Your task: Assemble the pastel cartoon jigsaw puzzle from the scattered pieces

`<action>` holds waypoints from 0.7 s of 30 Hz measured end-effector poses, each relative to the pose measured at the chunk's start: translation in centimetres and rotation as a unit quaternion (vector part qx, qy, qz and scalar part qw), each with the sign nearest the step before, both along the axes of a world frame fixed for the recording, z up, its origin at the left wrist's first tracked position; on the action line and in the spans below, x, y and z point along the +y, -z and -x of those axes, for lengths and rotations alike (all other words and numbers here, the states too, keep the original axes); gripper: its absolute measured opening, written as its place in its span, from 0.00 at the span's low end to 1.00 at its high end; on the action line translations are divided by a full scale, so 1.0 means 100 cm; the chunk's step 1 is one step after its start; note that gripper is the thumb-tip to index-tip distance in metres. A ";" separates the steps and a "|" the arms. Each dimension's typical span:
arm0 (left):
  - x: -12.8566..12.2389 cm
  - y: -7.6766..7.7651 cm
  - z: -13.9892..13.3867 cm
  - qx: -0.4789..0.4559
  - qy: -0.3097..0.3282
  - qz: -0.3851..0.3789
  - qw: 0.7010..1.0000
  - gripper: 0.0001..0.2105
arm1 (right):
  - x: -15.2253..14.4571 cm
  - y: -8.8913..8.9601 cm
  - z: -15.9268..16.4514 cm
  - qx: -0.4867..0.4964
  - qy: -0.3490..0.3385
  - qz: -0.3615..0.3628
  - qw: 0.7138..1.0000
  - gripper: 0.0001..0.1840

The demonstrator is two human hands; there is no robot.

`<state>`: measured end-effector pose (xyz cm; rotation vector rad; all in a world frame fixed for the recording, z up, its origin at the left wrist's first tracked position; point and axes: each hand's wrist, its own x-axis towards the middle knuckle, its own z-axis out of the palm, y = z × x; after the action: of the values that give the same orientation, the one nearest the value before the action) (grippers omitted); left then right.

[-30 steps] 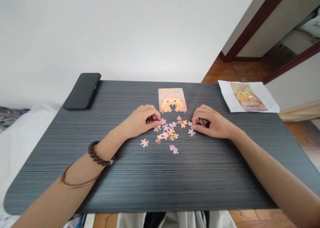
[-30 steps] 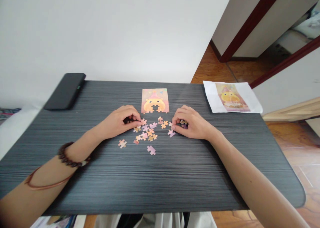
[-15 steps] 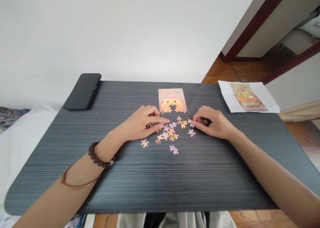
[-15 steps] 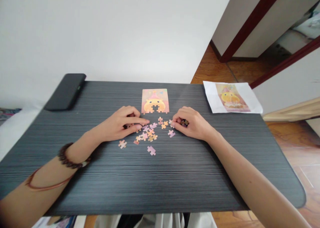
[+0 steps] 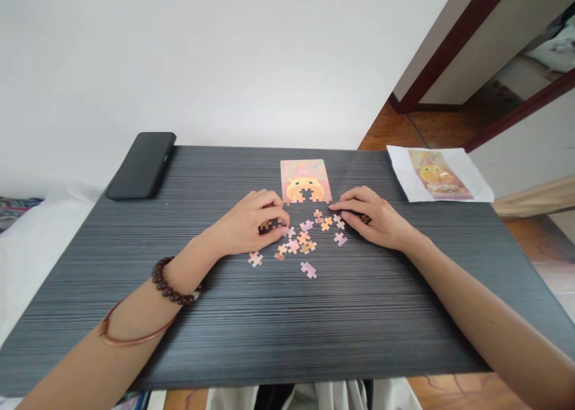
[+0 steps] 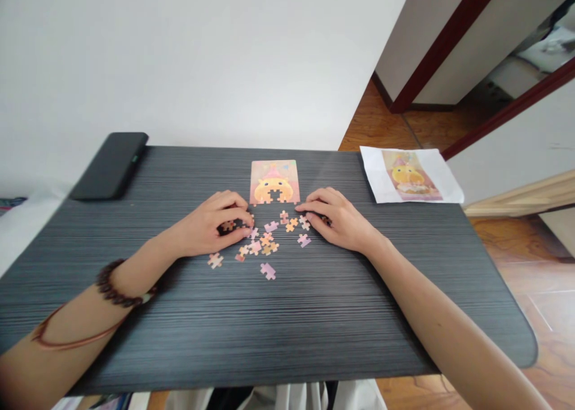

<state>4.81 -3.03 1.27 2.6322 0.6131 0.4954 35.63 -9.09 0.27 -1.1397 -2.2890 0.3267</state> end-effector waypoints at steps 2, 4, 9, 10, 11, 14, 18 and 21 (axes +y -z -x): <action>0.000 -0.001 0.000 0.000 -0.005 0.015 1.000 0.06 | 0.000 -0.001 0.000 0.004 0.000 0.007 1.000 0.15; 0.001 -0.001 0.000 0.002 -0.009 0.031 0.999 0.07 | 0.000 -0.002 0.000 0.006 -0.005 0.016 1.000 0.15; 0.003 -0.001 -0.001 0.000 -0.019 0.054 0.998 0.08 | -0.001 -0.003 -0.004 0.033 -0.038 0.042 0.998 0.14; 0.003 0.000 -0.001 -0.003 -0.019 0.056 0.998 0.08 | -0.001 -0.003 -0.005 0.046 -0.044 0.048 0.997 0.13; 0.004 0.000 -0.001 -0.008 -0.018 0.057 0.998 0.08 | -0.001 -0.004 -0.006 0.059 -0.050 0.053 0.996 0.12; 0.005 0.002 -0.002 -0.019 -0.017 0.054 0.998 0.09 | 0.000 -0.005 -0.008 0.074 -0.076 0.067 0.992 0.08; 0.005 0.004 -0.002 -0.022 -0.022 0.042 0.999 0.10 | 0.002 -0.006 -0.008 0.052 -0.095 0.069 0.992 0.06; 0.004 0.005 -0.001 -0.028 -0.024 0.031 0.999 0.10 | 0.003 -0.004 -0.008 0.036 -0.097 0.063 0.993 0.05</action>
<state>4.92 -2.60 0.77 2.5419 0.6644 0.5547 36.44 -8.77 0.72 -0.9492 -2.3459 0.5848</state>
